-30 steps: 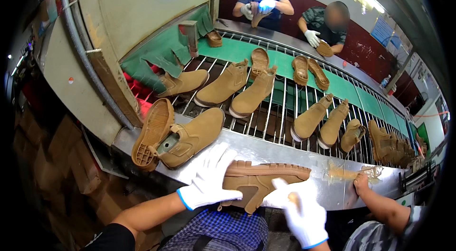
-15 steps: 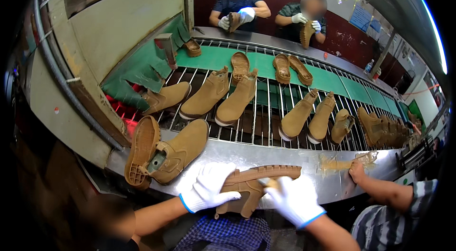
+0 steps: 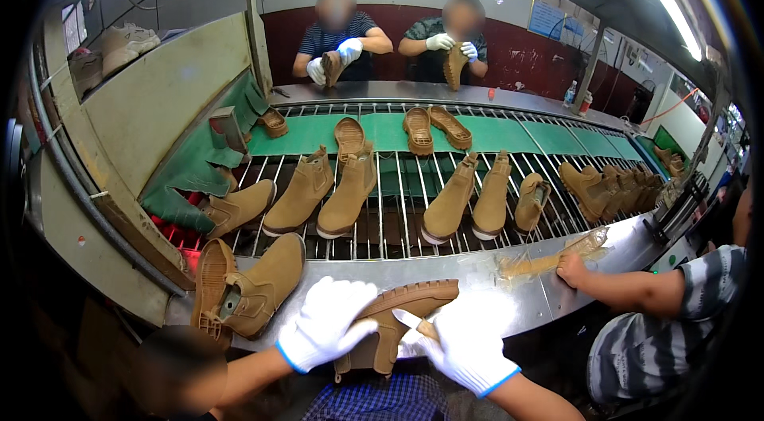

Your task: The person picks up a shoe sole and a boot upper from a workspace, aligns the sole with the bottom of the boot, and presses them together by hand while using a tool to clean or trim the edges.

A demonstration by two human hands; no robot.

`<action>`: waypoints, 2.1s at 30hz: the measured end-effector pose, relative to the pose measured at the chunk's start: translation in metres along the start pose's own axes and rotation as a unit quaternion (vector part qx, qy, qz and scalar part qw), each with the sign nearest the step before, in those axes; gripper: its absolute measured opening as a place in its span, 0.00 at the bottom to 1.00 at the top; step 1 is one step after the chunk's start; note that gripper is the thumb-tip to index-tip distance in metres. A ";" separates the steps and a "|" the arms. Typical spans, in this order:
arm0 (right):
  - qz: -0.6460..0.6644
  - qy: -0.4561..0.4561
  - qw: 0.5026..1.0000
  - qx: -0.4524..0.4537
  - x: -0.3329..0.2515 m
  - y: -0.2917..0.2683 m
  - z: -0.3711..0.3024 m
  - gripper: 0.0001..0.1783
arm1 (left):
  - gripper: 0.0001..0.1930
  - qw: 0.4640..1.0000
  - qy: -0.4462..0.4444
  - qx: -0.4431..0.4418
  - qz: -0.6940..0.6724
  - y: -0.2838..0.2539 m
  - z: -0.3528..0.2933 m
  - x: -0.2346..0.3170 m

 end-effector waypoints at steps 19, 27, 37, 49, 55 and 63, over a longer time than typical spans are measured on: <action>0.057 -0.063 0.992 0.095 0.006 0.045 0.010 0.21 | 0.20 0.982 -0.109 -0.144 0.049 0.026 0.009 0.001; 0.151 0.288 0.939 0.114 0.109 0.060 -0.008 0.27 | 0.29 0.963 -0.138 0.231 0.029 0.015 -0.089 0.020; 0.112 0.078 0.987 0.083 0.064 0.086 0.072 0.54 | 0.47 0.901 -0.419 -0.014 -0.112 0.032 -0.098 0.001; 0.553 -0.046 0.804 0.212 0.009 -0.006 0.148 0.25 | 0.43 0.967 -0.226 -0.116 0.014 -0.099 0.078 0.034; 0.511 -0.030 0.845 0.151 0.009 -0.047 0.186 0.18 | 0.42 0.967 -0.184 -0.160 0.073 -0.077 0.128 0.034; 0.437 -0.083 0.807 0.389 -0.010 -0.023 0.208 0.15 | 0.46 0.972 -0.175 -0.113 0.107 -0.068 0.128 0.009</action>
Point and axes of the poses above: each hand's wrist, its own z-axis towards the middle knuckle, its own y-axis out of the palm, x = y × z, the point moved 1 cm from there along z, towards the middle knuckle, and after that the axes turned 4 degrees about x, right-handed, at the moved point
